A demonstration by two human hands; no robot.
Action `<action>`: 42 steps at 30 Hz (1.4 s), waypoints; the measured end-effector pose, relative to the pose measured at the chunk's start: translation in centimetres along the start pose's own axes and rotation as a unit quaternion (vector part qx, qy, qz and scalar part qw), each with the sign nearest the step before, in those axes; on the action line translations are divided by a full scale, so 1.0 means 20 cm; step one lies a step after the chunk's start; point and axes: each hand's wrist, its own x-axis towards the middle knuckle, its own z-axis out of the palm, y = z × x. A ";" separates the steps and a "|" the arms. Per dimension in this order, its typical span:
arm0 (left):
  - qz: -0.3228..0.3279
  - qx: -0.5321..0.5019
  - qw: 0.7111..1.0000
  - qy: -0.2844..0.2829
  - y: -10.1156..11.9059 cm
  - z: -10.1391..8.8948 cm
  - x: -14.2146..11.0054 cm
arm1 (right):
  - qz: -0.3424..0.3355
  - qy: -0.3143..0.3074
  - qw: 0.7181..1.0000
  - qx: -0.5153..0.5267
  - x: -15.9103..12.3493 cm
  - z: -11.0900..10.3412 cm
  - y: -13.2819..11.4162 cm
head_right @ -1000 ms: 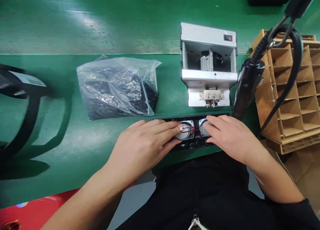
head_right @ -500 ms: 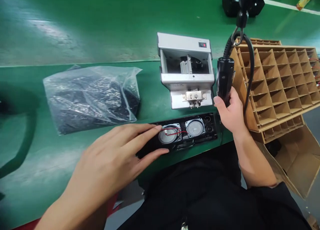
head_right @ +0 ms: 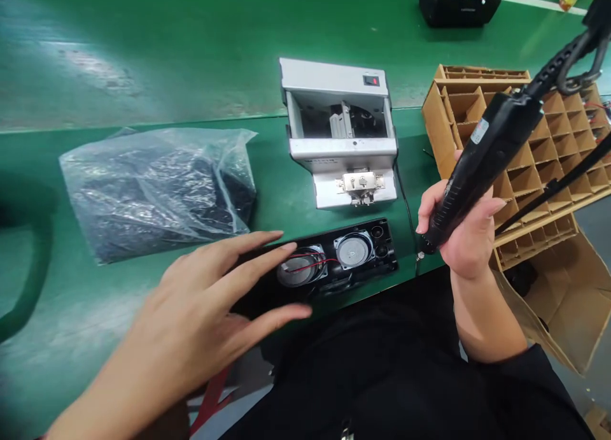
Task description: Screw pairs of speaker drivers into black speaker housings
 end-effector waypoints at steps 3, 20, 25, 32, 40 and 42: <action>0.056 -0.007 0.998 0.036 0.12 0.06 0.10 | 0.031 0.016 0.999 -0.006 0.00 0.03 -0.06; 0.040 -0.024 0.995 -0.091 0.10 0.23 0.22 | 0.047 -0.037 0.992 0.109 -0.06 0.03 -0.10; 0.076 -0.015 0.994 -0.076 0.08 0.23 0.23 | 0.031 -0.049 0.998 0.007 -0.06 0.00 -0.07; 0.064 -0.030 0.995 -0.076 0.09 0.24 0.23 | 0.046 -0.012 0.999 0.008 -0.07 0.03 -0.09; 0.047 -0.054 0.992 -0.105 0.07 0.23 0.24 | 0.054 -0.021 0.992 0.108 -0.07 0.02 -0.07; 0.051 -0.048 0.991 -0.115 0.07 0.23 0.25 | 0.052 -0.013 0.992 0.115 -0.08 0.03 -0.07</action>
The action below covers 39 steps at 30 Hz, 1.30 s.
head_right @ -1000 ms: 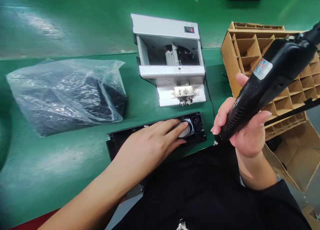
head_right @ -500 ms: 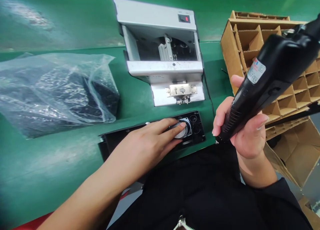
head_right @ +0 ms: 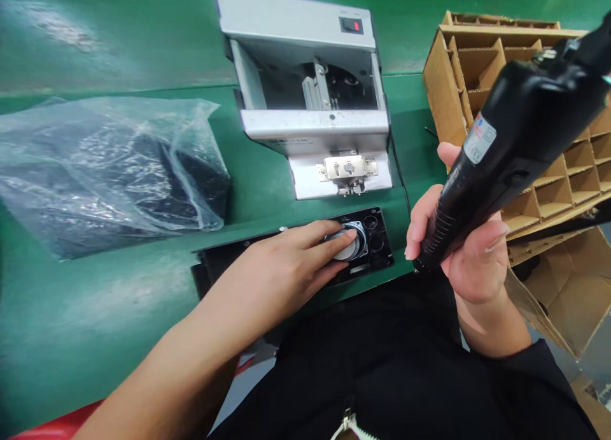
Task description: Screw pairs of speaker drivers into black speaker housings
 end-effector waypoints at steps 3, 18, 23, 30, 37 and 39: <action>0.001 0.003 1.000 -0.002 0.00 0.01 0.00 | -0.007 0.003 1.000 0.026 -0.01 0.02 0.01; 0.009 0.021 1.000 0.016 0.02 0.01 -0.01 | -0.018 -0.017 0.999 0.028 -0.01 -0.01 0.02; -0.013 0.033 0.999 -0.026 0.03 0.01 0.00 | -0.035 0.020 0.999 0.020 0.03 0.03 -0.02; -0.022 0.024 0.999 -0.042 0.04 0.01 -0.01 | -0.048 0.045 0.998 0.010 0.16 0.10 -0.20; -0.027 0.007 0.999 -0.038 0.04 0.02 -0.03 | -0.110 0.037 0.993 -0.037 0.25 0.12 -0.26; -0.031 0.004 0.998 -0.046 0.04 0.02 -0.02 | -0.151 0.061 0.986 -0.041 0.26 0.18 -0.23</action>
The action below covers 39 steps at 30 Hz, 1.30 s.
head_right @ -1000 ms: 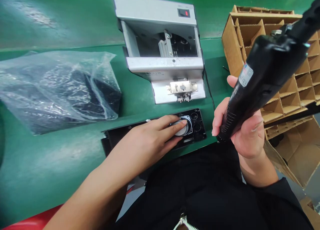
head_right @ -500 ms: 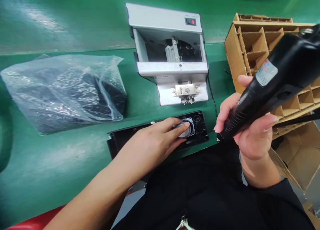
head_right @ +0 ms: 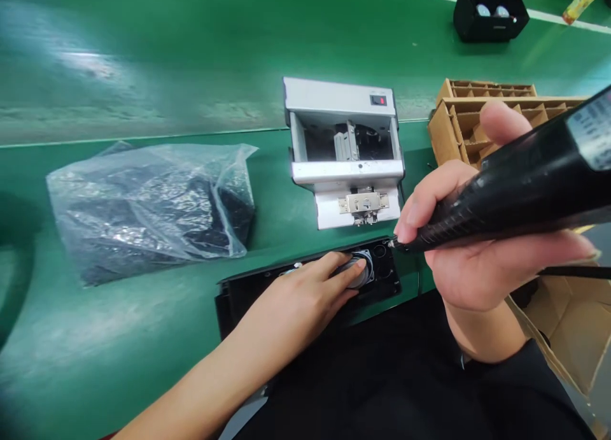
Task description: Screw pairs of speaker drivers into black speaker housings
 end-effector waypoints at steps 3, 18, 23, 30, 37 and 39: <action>0.001 0.001 1.000 -0.009 0.01 -0.01 0.01 | -0.030 -0.007 1.000 0.007 0.00 0.11 0.04; 0.002 0.017 1.000 -0.024 0.04 -0.03 0.03 | -0.037 -0.040 0.995 0.080 0.02 0.33 0.17; 0.005 0.018 0.999 -0.039 0.03 -0.04 0.03 | -0.023 -0.046 0.996 0.074 0.03 0.33 0.17; -0.003 0.013 1.000 -0.025 0.03 -0.02 0.02 | -0.043 -0.062 0.993 0.091 0.03 0.31 0.17; -0.004 0.015 1.000 -0.012 0.03 -0.01 0.02 | -0.067 -0.062 0.994 0.055 0.01 0.32 0.20; -0.004 0.002 1.000 -0.001 0.03 -0.01 0.01 | -0.087 -0.054 0.994 0.037 0.00 0.33 0.22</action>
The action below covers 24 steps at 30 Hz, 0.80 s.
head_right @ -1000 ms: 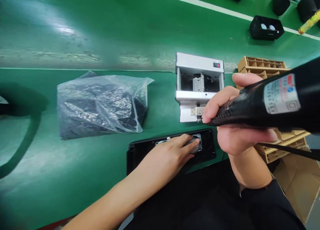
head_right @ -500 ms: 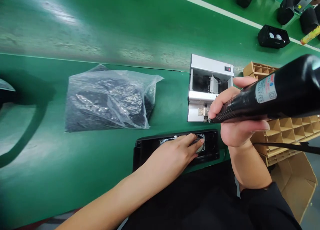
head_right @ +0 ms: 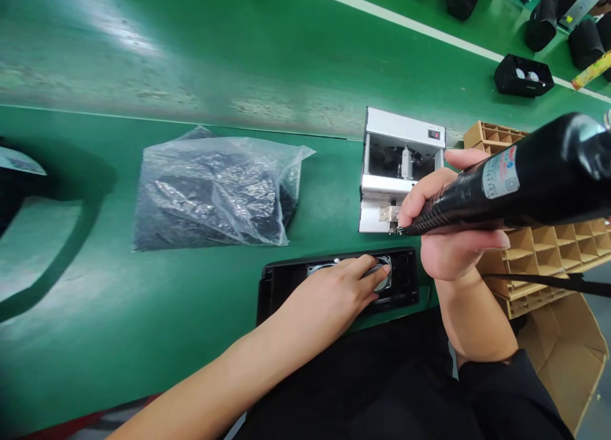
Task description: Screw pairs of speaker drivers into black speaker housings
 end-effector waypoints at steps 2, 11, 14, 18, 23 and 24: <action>0.001 -0.008 1.000 0.006 0.00 0.00 0.00 | 0.002 -0.002 1.000 -0.006 0.00 0.00 0.02; 0.014 0.008 0.999 0.034 0.01 -0.02 -0.01 | 0.019 -0.016 1.000 0.014 0.00 -0.02 0.01; 0.023 -0.009 0.995 0.100 0.00 -0.03 -0.05 | 0.048 -0.006 0.998 0.039 -0.01 0.00 -0.05; 0.022 -0.010 0.987 0.156 0.00 -0.05 -0.10 | 0.088 0.033 0.994 0.049 -0.04 -0.03 -0.15; -0.015 -0.032 0.972 0.232 0.02 -0.05 -0.10 | 0.120 -0.021 0.991 0.056 -0.12 -0.14 -0.23; -0.026 -0.043 0.969 0.242 0.04 -0.05 -0.09 | 0.127 -0.035 0.989 0.064 -0.14 -0.16 -0.24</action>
